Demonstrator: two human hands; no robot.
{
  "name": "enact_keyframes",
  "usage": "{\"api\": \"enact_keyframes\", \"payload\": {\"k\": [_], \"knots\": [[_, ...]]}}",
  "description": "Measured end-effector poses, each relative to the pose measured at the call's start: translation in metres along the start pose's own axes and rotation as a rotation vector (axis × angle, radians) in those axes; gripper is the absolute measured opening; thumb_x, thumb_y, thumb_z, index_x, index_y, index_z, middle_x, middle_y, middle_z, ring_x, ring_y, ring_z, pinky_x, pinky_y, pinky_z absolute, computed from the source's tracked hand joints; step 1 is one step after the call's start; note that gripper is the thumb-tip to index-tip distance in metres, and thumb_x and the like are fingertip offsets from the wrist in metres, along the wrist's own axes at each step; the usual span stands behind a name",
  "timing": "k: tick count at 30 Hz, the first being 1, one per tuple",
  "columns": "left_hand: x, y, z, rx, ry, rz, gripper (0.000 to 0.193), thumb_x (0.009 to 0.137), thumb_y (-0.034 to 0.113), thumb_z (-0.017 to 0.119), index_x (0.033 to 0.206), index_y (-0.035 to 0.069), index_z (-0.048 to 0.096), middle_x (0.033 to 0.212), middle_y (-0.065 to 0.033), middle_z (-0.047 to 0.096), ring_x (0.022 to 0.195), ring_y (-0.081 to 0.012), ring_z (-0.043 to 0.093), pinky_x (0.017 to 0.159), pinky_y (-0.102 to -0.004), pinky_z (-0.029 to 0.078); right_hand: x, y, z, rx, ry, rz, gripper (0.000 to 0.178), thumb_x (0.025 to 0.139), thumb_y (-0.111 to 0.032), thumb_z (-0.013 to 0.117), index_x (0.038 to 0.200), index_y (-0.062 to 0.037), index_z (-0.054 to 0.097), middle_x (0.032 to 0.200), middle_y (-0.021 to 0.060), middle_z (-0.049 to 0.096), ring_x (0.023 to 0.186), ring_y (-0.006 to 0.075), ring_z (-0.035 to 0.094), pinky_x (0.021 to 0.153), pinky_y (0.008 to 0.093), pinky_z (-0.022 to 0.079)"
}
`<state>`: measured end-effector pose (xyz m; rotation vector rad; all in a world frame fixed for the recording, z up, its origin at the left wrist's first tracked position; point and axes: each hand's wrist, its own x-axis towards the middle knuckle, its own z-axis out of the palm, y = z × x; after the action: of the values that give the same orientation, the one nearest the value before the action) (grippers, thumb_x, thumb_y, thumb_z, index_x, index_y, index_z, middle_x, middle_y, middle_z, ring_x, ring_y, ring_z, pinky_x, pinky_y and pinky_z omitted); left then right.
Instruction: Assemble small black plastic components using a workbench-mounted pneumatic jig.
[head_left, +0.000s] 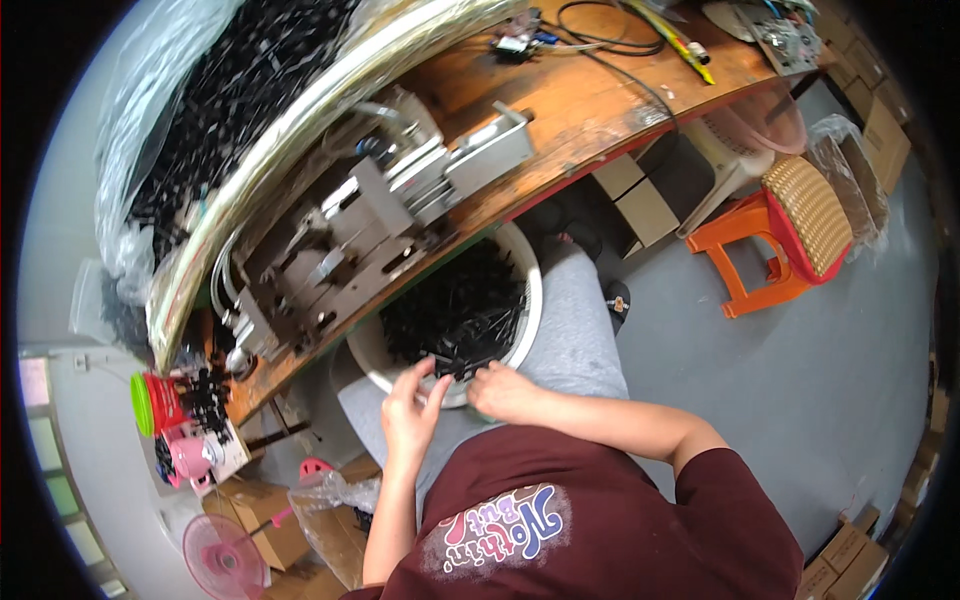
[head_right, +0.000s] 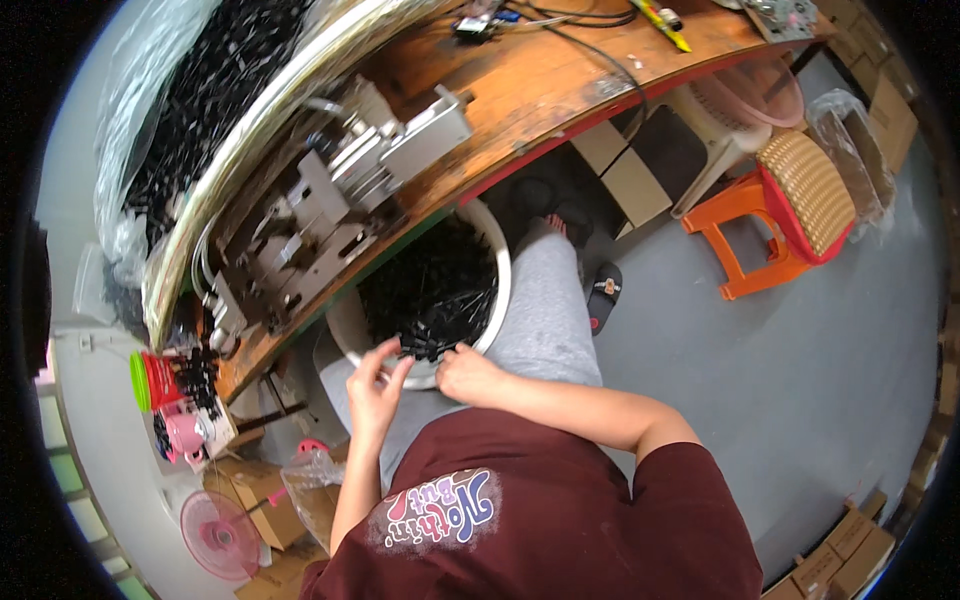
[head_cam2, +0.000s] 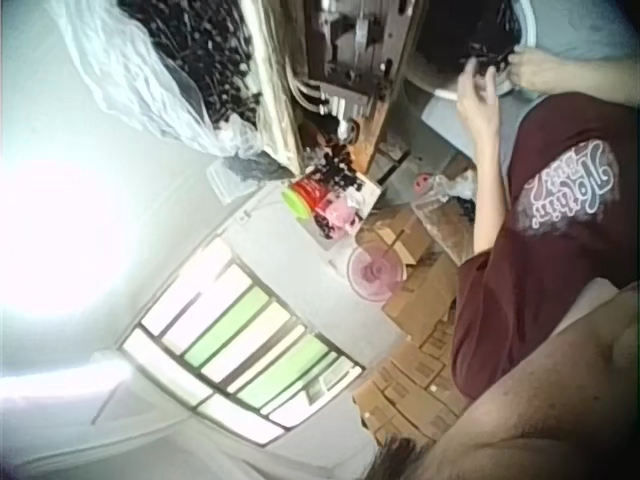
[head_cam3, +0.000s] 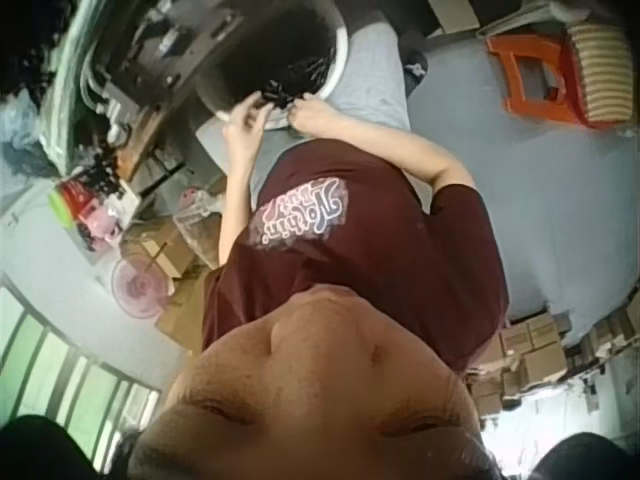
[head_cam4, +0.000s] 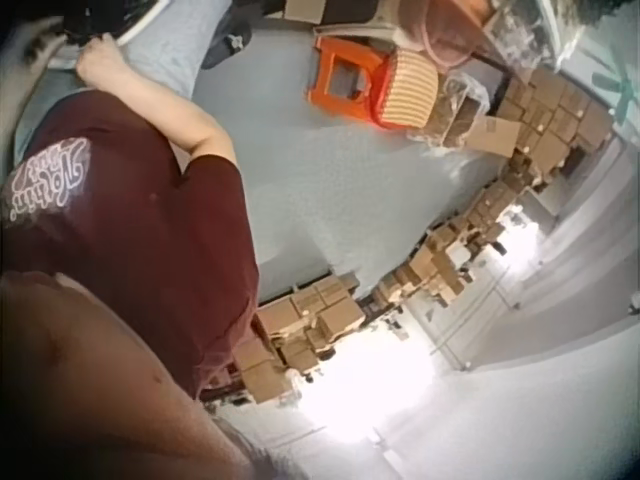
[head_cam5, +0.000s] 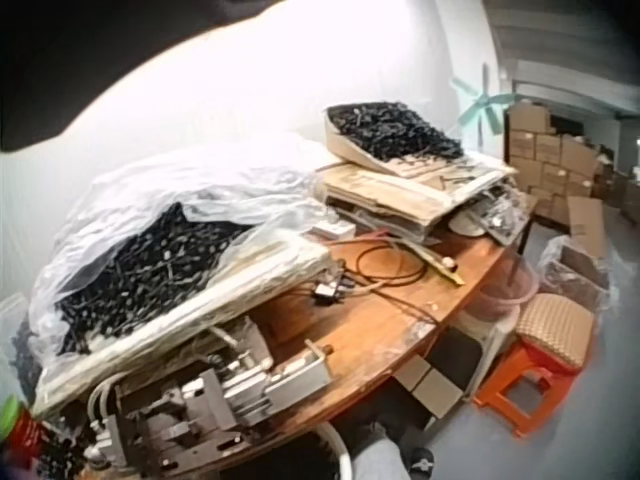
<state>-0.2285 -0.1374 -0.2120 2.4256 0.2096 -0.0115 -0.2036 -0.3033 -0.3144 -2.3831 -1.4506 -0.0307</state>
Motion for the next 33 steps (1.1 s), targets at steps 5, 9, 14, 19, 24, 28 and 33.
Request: {"api": "enact_keyframes", "payload": {"k": [5,9,14,19,24,28,33], "knots": [[-0.01,-0.034,0.026,0.313,-0.074,0.216,0.024,0.07,0.013,0.077,0.093,0.008,0.072,0.089,-0.0086,0.069,0.082,-0.028,0.062,0.077,-0.0401,0.049,0.017,-0.003,0.01,0.097,-0.019,-0.031,0.011,0.067,-0.02,0.063,0.065,-0.0106,0.066,0.07,0.004,0.065,0.073,0.0214,0.063,0.067,0.0356,0.048],[-0.002,-0.053,0.032,0.46,-0.294,0.252,0.032,0.06,0.02,0.081,0.089,0.011,0.073,0.089,-0.0073,0.069,0.086,-0.0292,0.063,0.083,-0.0406,0.048,0.015,0.006,0.016,0.159,0.034,0.004,0.016,0.07,-0.021,0.062,0.07,-0.0062,0.068,0.072,0.0063,0.067,0.074,0.0228,0.064,0.063,0.0361,0.048],[0.024,-0.064,0.034,0.576,-0.575,0.277,0.033,0.055,0.024,0.083,0.085,0.012,0.076,0.087,-0.0071,0.072,0.081,-0.0266,0.069,0.072,-0.0386,0.054,0.014,0.019,0.022,0.255,0.041,-0.071,0.017,0.076,-0.023,0.058,0.075,-0.0079,0.066,0.075,0.0046,0.066,0.082,0.0212,0.062,0.064,0.0362,0.048],[0.057,-0.054,0.038,0.495,-0.662,0.383,0.018,0.067,0.022,0.071,0.079,0.01,0.077,0.077,-0.0122,0.07,0.07,-0.0303,0.068,0.067,-0.0402,0.054,0.025,0.044,0.025,0.417,-0.053,-0.053,0.023,0.081,-0.026,0.056,0.077,-0.0071,0.069,0.078,0.0093,0.07,0.078,0.0293,0.068,0.063,0.0434,0.053],[0.067,-0.065,0.034,0.44,-0.716,0.393,0.018,0.067,0.023,0.071,0.08,0.011,0.077,0.079,-0.0114,0.071,0.071,-0.0295,0.069,0.066,-0.0398,0.054,0.036,0.046,0.022,0.399,-0.215,-0.025,0.021,0.077,-0.027,0.059,0.074,-0.0077,0.067,0.078,0.0079,0.068,0.081,0.0297,0.065,0.066,0.0414,0.054],[0.055,-0.067,0.035,0.436,-0.662,0.394,0.023,0.066,0.032,0.075,0.079,0.013,0.078,0.079,-0.0077,0.071,0.07,-0.0277,0.069,0.065,-0.0385,0.054,0.023,0.039,0.017,0.414,-0.137,0.023,0.02,0.074,-0.025,0.06,0.075,-0.0062,0.068,0.077,0.0088,0.068,0.08,0.029,0.066,0.065,0.0408,0.054],[0.016,-0.08,0.031,0.366,-0.5,0.309,0.03,0.062,0.034,0.08,0.082,0.012,0.077,0.081,-0.0071,0.071,0.074,-0.0277,0.069,0.068,-0.0377,0.055,0.023,0.025,0.025,0.382,-0.167,-0.063,0.014,0.074,-0.018,0.06,0.076,-0.0068,0.068,0.079,0.0093,0.068,0.081,0.0283,0.066,0.067,0.0389,0.055]]}}
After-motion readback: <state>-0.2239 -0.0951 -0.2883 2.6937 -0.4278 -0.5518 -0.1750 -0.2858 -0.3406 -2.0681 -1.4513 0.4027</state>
